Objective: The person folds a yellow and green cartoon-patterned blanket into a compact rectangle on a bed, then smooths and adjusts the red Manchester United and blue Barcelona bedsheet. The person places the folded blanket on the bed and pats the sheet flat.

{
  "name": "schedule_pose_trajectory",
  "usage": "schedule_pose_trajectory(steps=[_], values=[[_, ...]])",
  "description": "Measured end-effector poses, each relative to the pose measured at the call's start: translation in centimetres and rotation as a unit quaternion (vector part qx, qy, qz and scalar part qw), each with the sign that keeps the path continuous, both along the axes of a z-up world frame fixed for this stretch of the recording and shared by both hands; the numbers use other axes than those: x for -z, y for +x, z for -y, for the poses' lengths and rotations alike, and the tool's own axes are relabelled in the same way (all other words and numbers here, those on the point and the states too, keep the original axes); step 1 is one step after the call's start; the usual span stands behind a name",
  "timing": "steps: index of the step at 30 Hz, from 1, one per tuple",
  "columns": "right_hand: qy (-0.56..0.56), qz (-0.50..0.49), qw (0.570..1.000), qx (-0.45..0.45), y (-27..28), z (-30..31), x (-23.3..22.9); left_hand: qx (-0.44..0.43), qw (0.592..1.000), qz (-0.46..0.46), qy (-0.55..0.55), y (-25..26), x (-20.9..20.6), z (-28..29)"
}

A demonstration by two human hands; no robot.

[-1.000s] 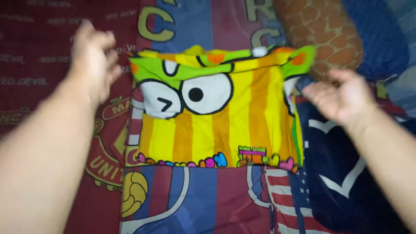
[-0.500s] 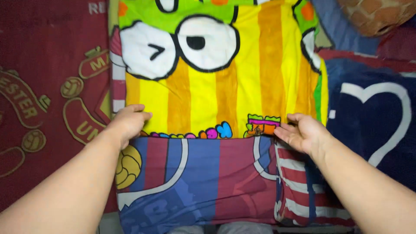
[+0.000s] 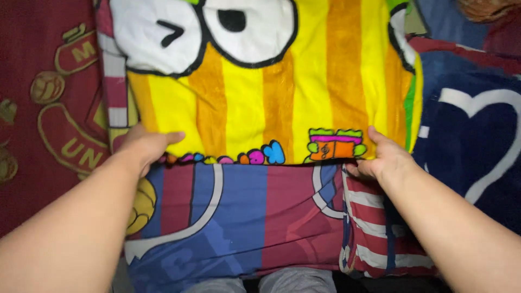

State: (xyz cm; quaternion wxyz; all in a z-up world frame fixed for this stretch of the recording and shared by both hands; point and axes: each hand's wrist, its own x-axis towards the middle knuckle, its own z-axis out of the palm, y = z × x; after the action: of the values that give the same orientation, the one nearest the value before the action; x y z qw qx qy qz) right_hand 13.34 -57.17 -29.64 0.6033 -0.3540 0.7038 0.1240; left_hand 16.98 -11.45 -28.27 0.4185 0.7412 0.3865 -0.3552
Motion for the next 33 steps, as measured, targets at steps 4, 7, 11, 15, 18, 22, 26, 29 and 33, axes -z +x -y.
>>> schedule_pose_trajectory(steps=[4,7,11,15,18,22,26,29,33], values=[[0.042,0.062,0.993,0.090,-0.8,1.6,2.6,0.029,0.996,0.031,0.082,-0.6,0.3,-0.8],[0.069,0.095,0.992,0.045,0.0,1.5,1.8,-0.102,0.993,0.044,0.042,0.1,0.3,-1.9],[0.076,0.143,0.985,0.057,0.8,2.3,-1.9,-0.317,0.938,0.048,-0.128,-0.1,2.6,-5.8],[0.047,0.245,0.968,0.014,2.5,5.4,-5.8,-0.370,0.910,0.081,-0.168,2.5,-0.7,-7.4],[0.019,0.310,0.950,0.021,3.9,7.3,-8.0,-0.362,0.908,0.113,-0.175,3.9,-4.1,-7.1],[0.025,0.372,0.928,0.013,4.8,9.4,-8.8,-0.368,0.900,0.138,-0.190,4.5,-7.5,-6.6],[0.053,0.349,0.932,0.077,4.2,7.0,-14.8,-0.461,0.835,0.114,-0.278,2.5,-17.4,-3.7],[0.059,0.346,0.934,0.066,3.3,6.8,-19.1,-0.474,0.795,0.130,-0.354,0.9,-22.3,-2.9],[0.046,0.430,0.902,-0.014,2.4,8.5,-23.5,-0.429,0.765,0.210,-0.432,0.2,-25.5,-3.3]])
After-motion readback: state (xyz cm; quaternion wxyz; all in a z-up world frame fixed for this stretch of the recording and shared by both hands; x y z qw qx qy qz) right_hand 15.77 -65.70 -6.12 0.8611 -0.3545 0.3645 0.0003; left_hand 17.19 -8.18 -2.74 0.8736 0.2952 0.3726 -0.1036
